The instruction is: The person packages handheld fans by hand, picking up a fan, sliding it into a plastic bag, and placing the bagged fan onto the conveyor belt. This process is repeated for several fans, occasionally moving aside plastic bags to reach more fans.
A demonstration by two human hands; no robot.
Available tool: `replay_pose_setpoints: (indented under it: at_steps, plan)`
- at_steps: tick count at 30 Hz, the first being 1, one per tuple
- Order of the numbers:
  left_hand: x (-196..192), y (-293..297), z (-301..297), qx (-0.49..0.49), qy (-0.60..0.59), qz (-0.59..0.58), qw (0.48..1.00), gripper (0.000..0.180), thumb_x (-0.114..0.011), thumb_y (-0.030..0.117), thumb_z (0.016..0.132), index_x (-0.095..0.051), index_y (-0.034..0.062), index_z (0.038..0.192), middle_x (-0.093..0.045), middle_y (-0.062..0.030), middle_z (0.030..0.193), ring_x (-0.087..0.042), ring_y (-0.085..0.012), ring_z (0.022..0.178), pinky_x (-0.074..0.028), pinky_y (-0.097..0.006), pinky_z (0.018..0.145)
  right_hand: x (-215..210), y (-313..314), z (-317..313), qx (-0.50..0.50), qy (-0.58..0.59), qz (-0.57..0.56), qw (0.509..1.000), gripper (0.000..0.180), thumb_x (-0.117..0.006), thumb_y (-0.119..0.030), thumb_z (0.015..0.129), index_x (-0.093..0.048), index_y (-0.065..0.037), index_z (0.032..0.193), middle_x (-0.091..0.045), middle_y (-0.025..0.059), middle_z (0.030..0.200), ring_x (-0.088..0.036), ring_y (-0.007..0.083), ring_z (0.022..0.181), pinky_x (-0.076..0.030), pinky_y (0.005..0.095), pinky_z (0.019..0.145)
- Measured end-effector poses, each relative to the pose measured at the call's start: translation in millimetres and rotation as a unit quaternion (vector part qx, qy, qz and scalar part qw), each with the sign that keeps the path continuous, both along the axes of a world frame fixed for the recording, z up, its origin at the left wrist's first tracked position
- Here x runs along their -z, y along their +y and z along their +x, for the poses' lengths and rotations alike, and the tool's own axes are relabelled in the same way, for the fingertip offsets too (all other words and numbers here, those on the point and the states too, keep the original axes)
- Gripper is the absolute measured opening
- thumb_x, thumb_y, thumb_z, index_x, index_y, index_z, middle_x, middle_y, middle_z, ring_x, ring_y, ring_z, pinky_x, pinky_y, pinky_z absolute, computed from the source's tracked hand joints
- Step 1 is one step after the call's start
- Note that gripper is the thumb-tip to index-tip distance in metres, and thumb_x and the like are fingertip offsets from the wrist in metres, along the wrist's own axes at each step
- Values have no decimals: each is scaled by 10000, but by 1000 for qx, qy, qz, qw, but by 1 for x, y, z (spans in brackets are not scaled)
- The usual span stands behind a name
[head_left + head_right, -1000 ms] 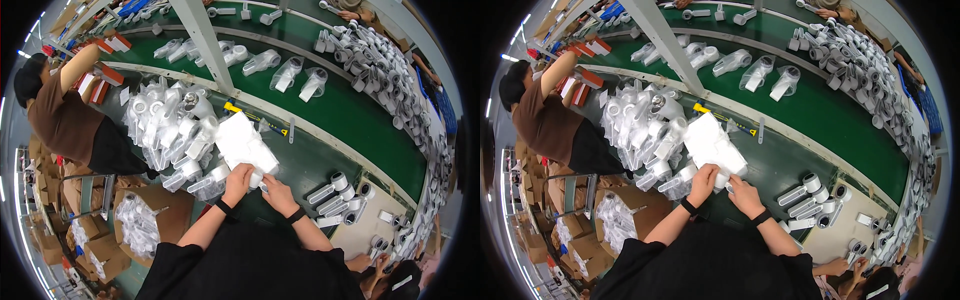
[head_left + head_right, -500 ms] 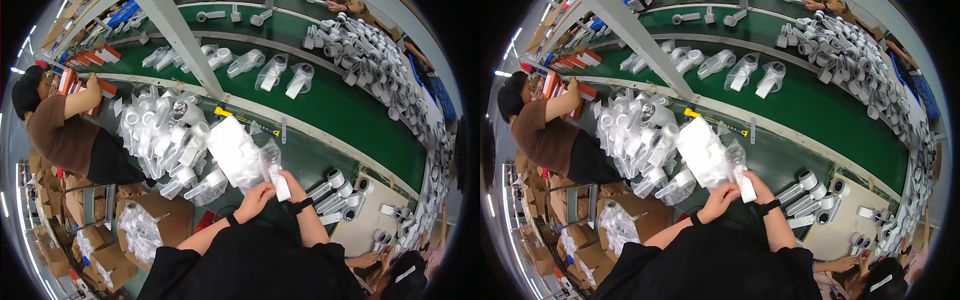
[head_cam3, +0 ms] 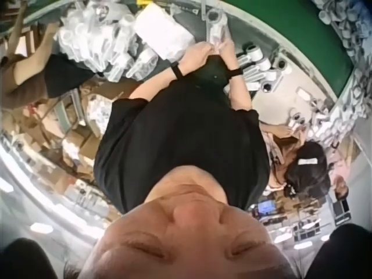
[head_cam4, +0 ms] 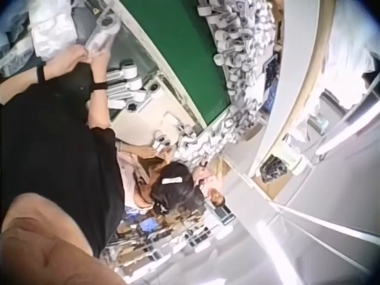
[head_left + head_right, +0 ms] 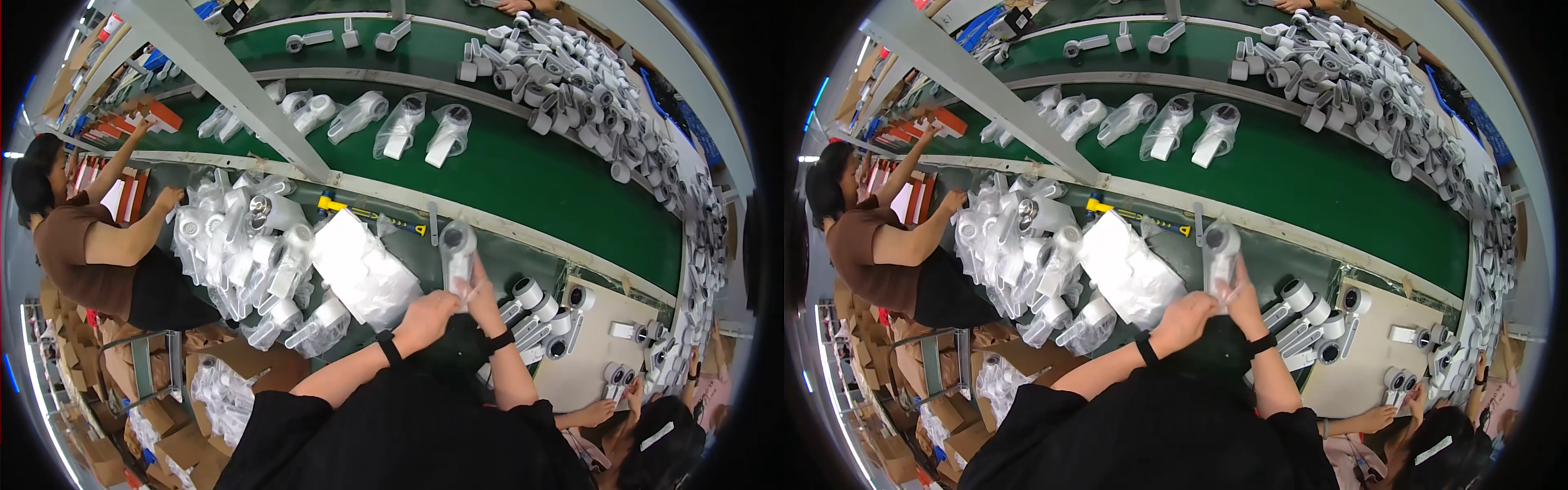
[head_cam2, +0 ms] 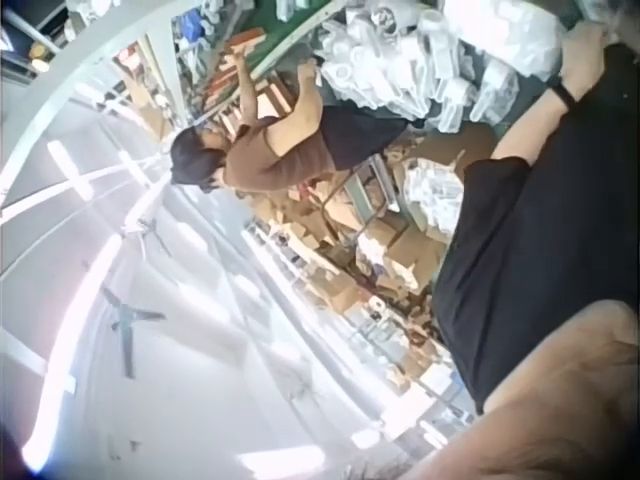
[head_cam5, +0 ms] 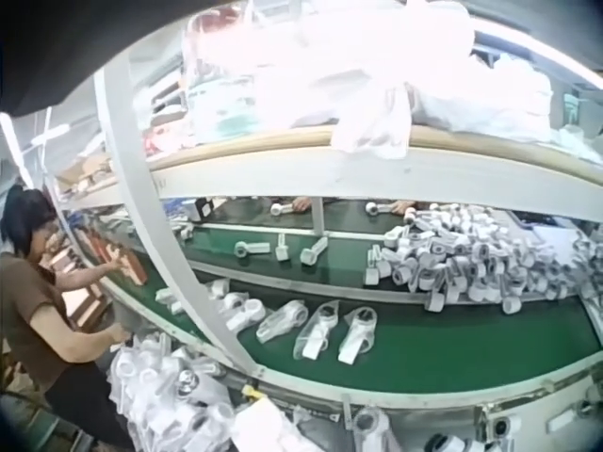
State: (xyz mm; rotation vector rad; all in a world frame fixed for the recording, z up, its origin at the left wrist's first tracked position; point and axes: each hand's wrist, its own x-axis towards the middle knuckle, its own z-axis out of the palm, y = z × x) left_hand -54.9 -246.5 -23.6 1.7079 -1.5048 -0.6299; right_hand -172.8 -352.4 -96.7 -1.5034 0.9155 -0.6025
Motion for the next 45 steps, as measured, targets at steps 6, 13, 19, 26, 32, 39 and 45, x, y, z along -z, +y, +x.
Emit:
replay_pose_setpoints:
  at_steps: [6,13,19,26,32,39,45]
  plan:
    - [-3,12,21,-73,-144,130,978,455,-725,321,737,-508,38,1020,-548,-129,922,-575,-314,815,-493,-387,643,12,-113,33,141,48,121,981,376,-583,-265,901,-513,16,1141,-618,111,809,-576,179,467,-418,269,334]
    - [41,71,46,-45,-307,221,925,429,-711,338,733,-507,63,992,-534,-83,950,-559,-239,882,-486,-355,638,-10,-121,1,89,261,-382,882,428,-526,-365,925,-593,6,1127,-663,150,801,-632,360,659,-509,434,646]
    - [41,83,56,-96,-220,136,961,120,-635,186,818,-570,92,857,-567,-70,862,-587,-263,809,-479,-371,645,-69,-29,-94,8,560,-105,822,584,-626,-524,793,-651,56,731,-636,251,698,-648,394,756,-505,460,702]
    - [17,80,40,-96,-256,175,946,273,-681,254,771,-555,82,942,-539,-83,997,-543,-262,933,-446,-387,735,-12,-14,-82,92,384,-64,916,459,-640,-327,793,-580,108,927,-637,276,784,-660,360,660,-523,432,628]
    - [46,99,53,-48,-317,113,940,229,-660,248,766,-566,86,899,-524,-69,927,-526,-245,896,-422,-363,731,4,19,-61,5,246,11,969,344,-639,-253,811,-584,46,972,-640,146,778,-654,223,619,-513,349,502]
    - [40,100,57,-218,-20,97,971,119,-627,140,812,-635,30,767,-617,-126,753,-589,-311,727,-463,-403,664,-38,81,-7,-53,-67,379,922,254,-506,-76,890,-536,61,1103,-664,145,1008,-681,255,838,-541,335,749]
    - [35,94,61,-269,125,205,933,188,-720,172,749,-621,14,730,-630,-131,697,-611,-273,632,-477,-360,589,-22,108,19,-154,-18,321,934,279,-546,-156,883,-617,15,1093,-651,50,868,-611,118,738,-480,242,682]
